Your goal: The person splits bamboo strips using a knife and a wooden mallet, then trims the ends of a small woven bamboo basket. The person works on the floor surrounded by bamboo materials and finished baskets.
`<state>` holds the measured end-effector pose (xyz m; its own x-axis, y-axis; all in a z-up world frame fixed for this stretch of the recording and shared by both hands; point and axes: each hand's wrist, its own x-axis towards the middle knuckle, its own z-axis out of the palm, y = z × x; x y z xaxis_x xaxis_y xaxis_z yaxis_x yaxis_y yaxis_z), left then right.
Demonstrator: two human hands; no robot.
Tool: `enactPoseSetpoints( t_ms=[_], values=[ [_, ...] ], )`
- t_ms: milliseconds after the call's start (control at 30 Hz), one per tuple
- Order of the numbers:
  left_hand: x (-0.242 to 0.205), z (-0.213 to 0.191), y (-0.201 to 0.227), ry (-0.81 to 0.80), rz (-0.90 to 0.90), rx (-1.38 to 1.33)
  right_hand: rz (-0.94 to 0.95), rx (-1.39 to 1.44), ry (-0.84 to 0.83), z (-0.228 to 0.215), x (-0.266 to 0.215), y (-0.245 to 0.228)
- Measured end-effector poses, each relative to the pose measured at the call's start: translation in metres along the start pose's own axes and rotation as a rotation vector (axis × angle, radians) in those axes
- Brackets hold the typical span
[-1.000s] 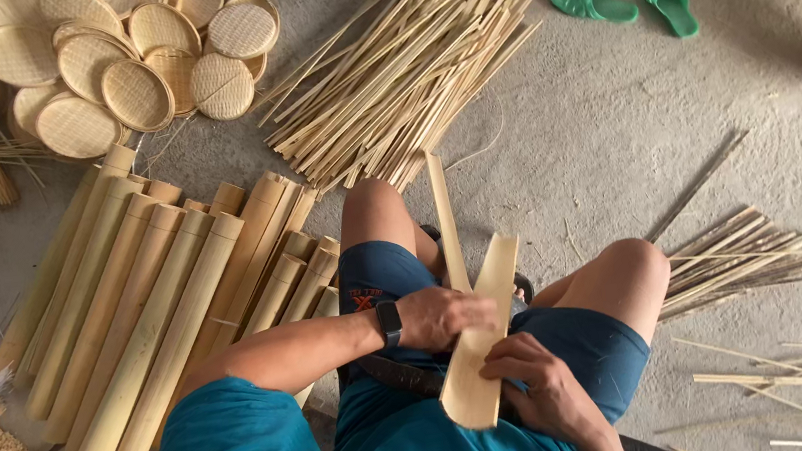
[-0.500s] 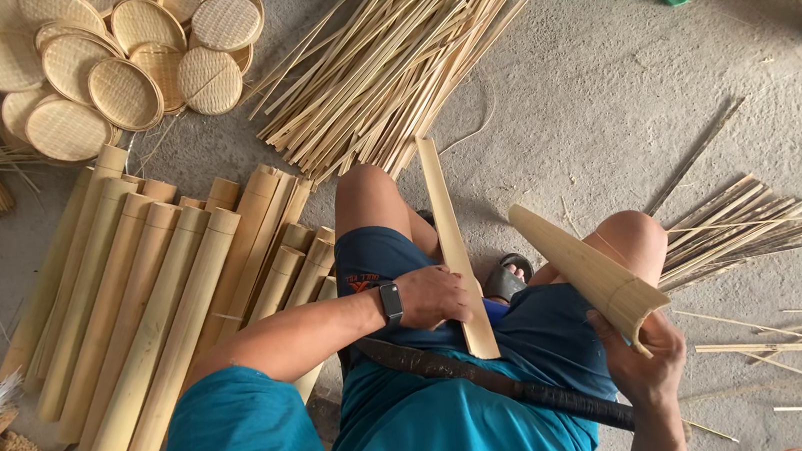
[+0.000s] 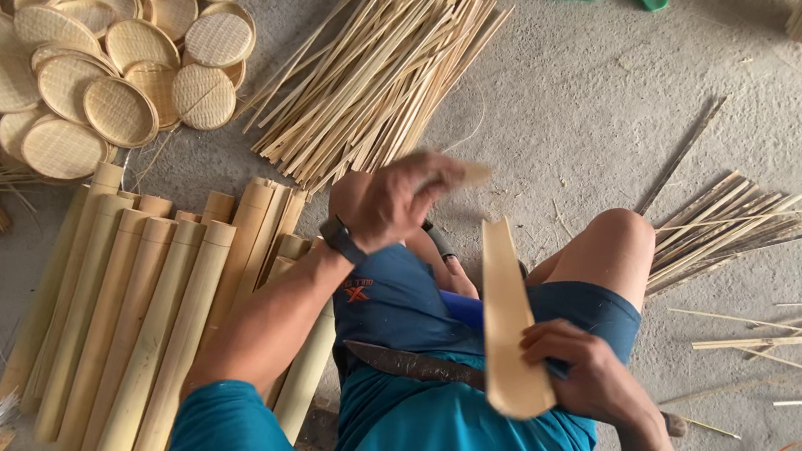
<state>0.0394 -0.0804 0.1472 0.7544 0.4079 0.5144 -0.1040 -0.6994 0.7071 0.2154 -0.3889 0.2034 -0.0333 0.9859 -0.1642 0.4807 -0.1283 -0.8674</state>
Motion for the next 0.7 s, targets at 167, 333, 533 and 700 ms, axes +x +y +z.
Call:
enactPoseSetpoints(
  t_ms=[167, 333, 533, 700],
  values=[
    [0.043, -0.019, 0.011, -0.051, -0.041, -0.208, -0.104, -0.051, -0.01, -0.026, 0.048, -0.027],
    [0.045, -0.003, 0.016, -0.166, -0.073, -0.35, -0.073, -0.18, 0.368, -0.054, 0.114, -0.032],
    [0.038, 0.008, 0.02, -0.075, -0.12, -0.289, -0.152, -0.093, 0.348, -0.049, 0.169, -0.016],
    [0.046, 0.019, 0.02, -0.025, -0.222, -0.396, -0.25, -0.097, 0.344, -0.051, 0.169, 0.001]
  ],
)
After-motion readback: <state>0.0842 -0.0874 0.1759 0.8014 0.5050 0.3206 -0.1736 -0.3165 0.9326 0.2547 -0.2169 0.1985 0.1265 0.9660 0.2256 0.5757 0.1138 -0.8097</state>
